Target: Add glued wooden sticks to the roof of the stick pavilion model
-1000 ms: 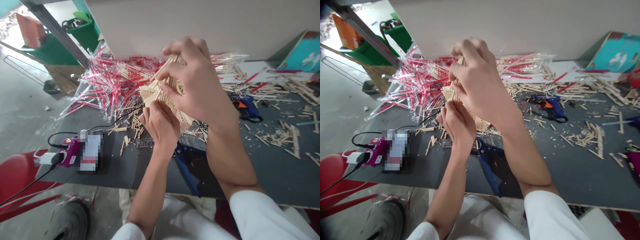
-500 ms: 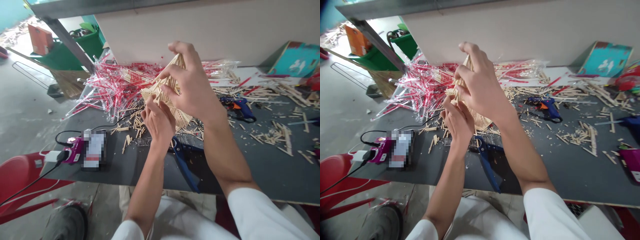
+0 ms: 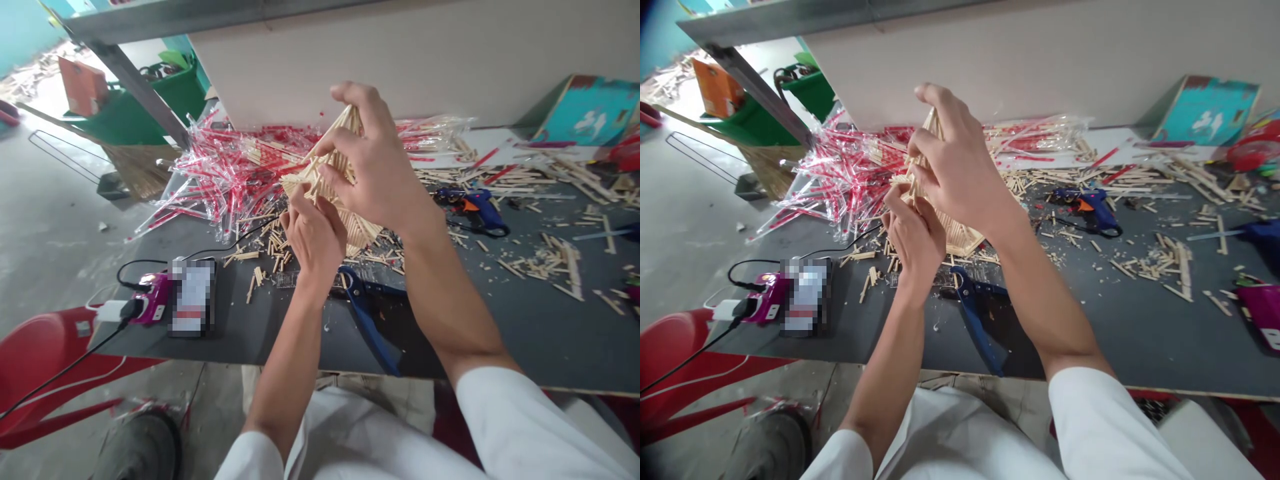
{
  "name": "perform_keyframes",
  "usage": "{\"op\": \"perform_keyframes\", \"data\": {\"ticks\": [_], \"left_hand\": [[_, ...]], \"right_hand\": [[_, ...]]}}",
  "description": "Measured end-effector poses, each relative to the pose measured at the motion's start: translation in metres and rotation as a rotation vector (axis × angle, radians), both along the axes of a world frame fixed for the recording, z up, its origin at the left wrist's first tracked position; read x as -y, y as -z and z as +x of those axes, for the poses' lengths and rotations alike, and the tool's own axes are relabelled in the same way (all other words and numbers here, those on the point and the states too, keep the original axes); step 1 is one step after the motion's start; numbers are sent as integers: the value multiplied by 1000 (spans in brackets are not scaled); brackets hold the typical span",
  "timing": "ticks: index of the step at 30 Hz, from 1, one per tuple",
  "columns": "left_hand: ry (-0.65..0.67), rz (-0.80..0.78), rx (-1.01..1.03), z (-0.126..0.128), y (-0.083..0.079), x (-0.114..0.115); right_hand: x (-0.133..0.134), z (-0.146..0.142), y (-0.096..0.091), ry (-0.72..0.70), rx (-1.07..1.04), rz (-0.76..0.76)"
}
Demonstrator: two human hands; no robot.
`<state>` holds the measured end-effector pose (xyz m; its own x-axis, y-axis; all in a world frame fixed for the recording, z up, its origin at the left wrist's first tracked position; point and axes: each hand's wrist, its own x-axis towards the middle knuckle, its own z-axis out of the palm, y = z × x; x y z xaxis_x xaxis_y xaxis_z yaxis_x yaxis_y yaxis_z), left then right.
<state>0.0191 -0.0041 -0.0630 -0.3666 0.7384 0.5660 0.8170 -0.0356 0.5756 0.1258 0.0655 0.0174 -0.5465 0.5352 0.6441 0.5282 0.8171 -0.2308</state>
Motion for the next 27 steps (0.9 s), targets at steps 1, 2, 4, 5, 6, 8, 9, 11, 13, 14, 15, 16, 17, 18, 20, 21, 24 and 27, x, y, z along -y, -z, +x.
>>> {"op": "perform_keyframes", "data": {"ticks": [1,2,4,5,6,8,9,11,13,14,15,16,17,18,20,21,24,27], "left_hand": [[-1,1,1,0,0,0],[-4,5,2,0,0,-1],[-9,20,2,2,0,-1],[-14,29,3,3,1,-2],[-20,37,6,4,1,-2],[-30,49,15,6,2,-3],[-34,54,21,7,2,-3],[-41,61,27,9,2,-3],[-49,61,27,10,2,-3],[-54,57,26,10,2,-3],[-57,53,24,10,2,-3],[-58,48,24,10,1,-3],[-58,45,26,10,1,-3],[-56,45,28,10,1,-3],[-49,51,33,11,0,-3],[-48,55,35,11,0,-3],[-46,56,45,11,0,-4],[-37,41,50,11,-2,-4]], "right_hand": [[1,0,0,9,6,3],[2,0,0,15,8,9],[2,0,-1,26,13,17],[2,0,-1,31,13,20],[3,0,-1,37,17,20],[3,0,0,46,21,20],[3,0,0,49,22,17],[3,-1,0,46,17,15],[3,-1,0,42,13,18],[3,-1,0,43,16,20],[3,-1,0,44,19,24],[3,-1,0,46,22,28],[3,-1,0,46,24,29],[3,-1,0,45,23,28],[3,-1,1,38,15,23],[3,-1,1,36,13,22],[3,-1,1,46,17,13],[3,-1,1,60,24,5]]}}
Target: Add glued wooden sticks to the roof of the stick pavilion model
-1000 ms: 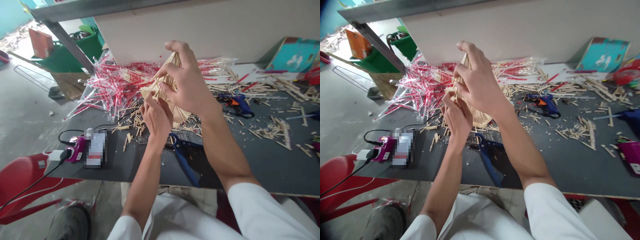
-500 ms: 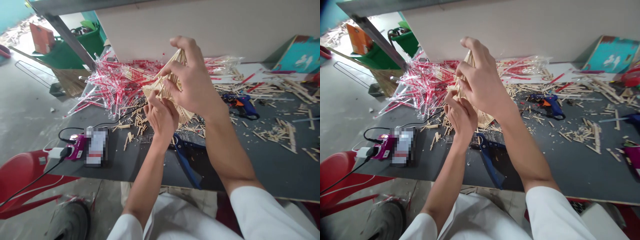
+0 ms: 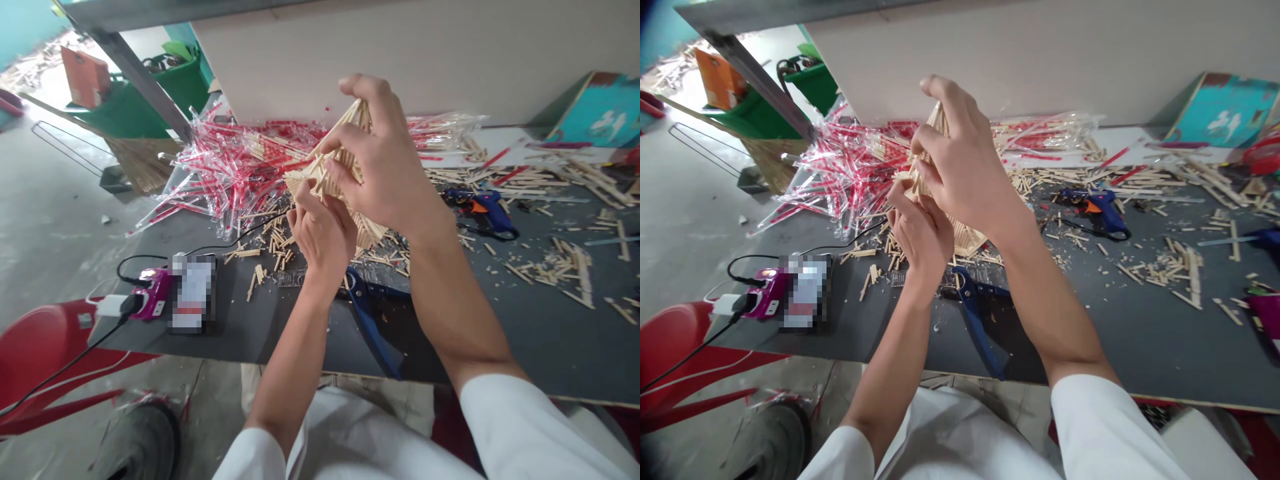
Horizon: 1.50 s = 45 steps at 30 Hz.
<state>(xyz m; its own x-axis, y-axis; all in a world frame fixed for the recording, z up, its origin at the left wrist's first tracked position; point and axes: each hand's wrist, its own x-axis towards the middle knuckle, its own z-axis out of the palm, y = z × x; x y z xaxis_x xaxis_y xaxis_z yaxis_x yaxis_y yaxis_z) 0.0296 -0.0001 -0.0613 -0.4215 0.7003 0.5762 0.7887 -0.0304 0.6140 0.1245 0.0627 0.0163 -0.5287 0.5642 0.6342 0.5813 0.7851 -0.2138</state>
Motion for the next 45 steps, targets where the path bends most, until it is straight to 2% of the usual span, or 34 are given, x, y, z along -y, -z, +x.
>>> {"op": "perform_keyframes", "data": {"ticks": [7,16,26,45], "left_hand": [[7,-37,-5,-2,-4,1],[20,-2,-14,-5,2,-1],[45,13,-20,-6,5,-2],[30,19,-27,-6,4,-2]], "right_hand": [[3,0,-2,23,20,-9],[3,-2,-3,19,-15,-58],[4,-1,-2,27,7,-17],[3,-2,-2,11,-18,-45]]}}
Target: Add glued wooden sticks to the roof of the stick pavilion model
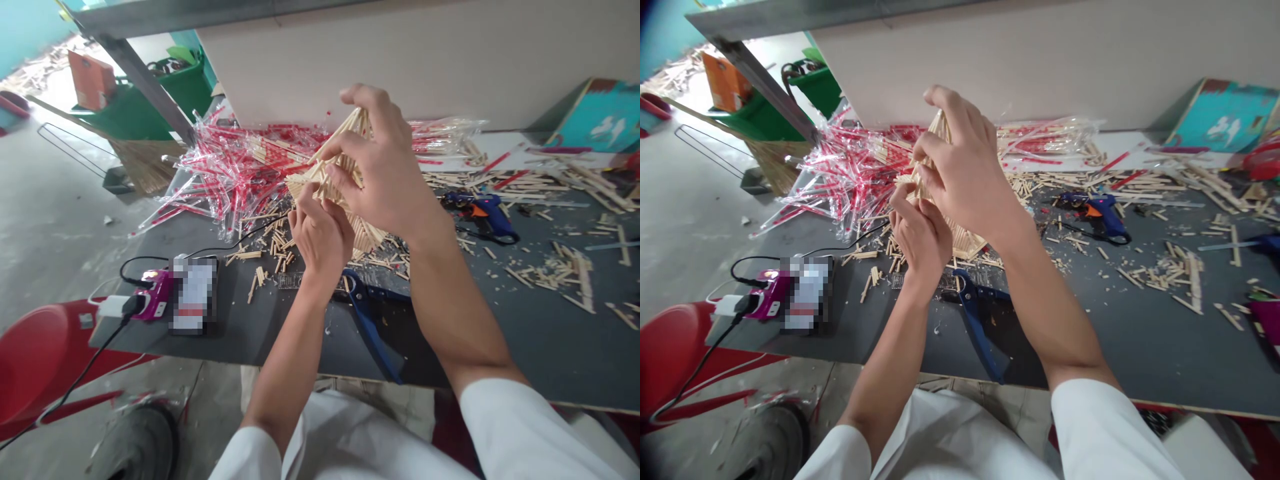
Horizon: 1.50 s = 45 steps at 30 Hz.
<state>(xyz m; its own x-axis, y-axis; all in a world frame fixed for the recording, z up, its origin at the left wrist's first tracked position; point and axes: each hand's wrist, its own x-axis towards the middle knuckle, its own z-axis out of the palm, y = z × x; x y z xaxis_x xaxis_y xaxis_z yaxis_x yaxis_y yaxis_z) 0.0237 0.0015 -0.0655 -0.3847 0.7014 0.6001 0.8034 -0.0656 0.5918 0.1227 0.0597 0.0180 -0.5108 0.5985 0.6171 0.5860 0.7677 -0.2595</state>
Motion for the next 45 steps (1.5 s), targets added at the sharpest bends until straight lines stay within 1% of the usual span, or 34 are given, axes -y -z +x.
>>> {"op": "perform_keyframes", "data": {"ticks": [8,18,24,27,32,41,44,45], "left_hand": [[13,44,9,-1,3,-1],[25,-7,52,-1,-1,0],[15,27,17,0,0,-1],[16,19,22,-1,1,-1],[18,21,23,-2,3,-1],[7,33,-23,-5,4,-2],[21,54,-24,-5,4,1],[26,64,-18,-5,4,2]], "right_hand": [[1,1,0,5,17,15],[0,0,1,7,20,19],[0,0,0,8,18,-10],[0,0,0,7,11,-28],[0,1,1,14,18,-4],[0,1,2,-43,22,7],[-2,1,4,4,-7,20],[-3,2,4,25,-38,52]]}}
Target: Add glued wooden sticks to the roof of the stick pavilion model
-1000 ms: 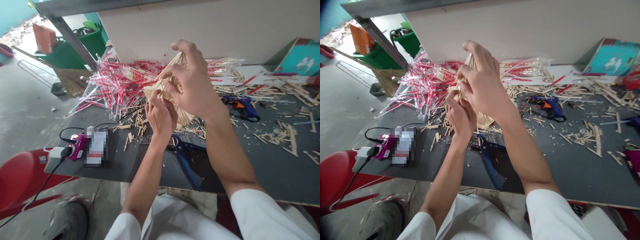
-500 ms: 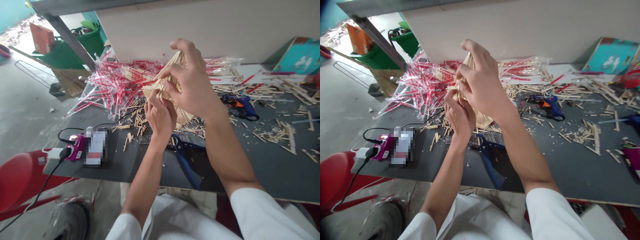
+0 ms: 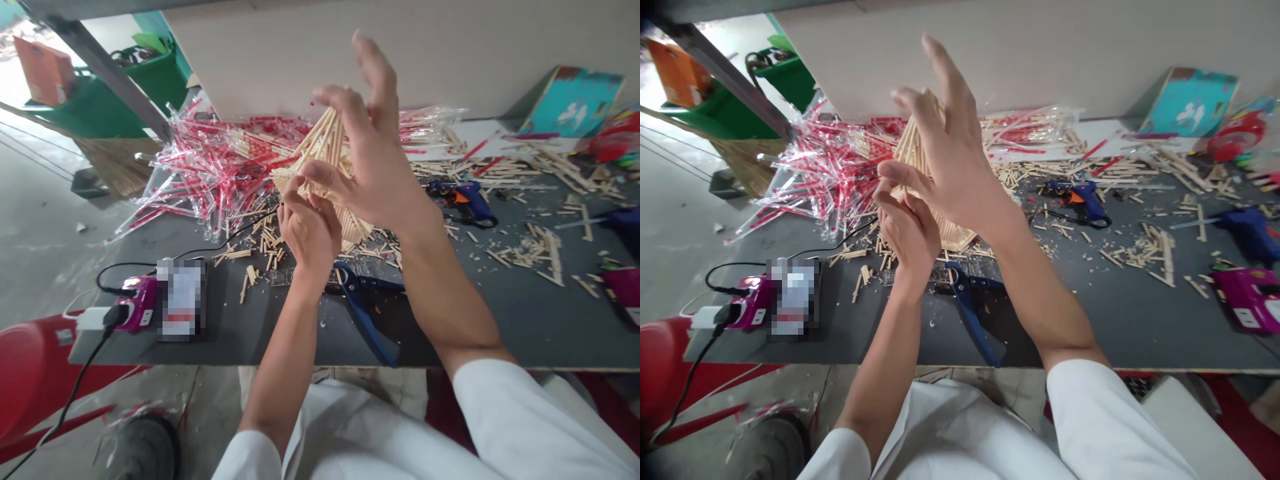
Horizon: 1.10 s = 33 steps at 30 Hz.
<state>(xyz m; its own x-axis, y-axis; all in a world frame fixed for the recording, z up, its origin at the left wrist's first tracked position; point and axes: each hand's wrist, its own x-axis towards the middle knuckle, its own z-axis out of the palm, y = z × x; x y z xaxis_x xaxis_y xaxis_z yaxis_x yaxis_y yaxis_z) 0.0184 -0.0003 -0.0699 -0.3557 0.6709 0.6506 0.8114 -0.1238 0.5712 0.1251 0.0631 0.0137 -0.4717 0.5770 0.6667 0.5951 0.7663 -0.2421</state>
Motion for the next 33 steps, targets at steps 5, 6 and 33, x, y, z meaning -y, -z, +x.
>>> {"op": "perform_keyframes", "data": {"ticks": [5,6,33], "left_hand": [[34,28,50,-9,-1,12],[45,16,61,-14,-2,16],[864,-404,-102,-50,44,71]], "right_hand": [[8,20,-11,-35,-146,297],[15,24,-14,-10,-156,274],[107,37,142,-212,-376,-469]]}}
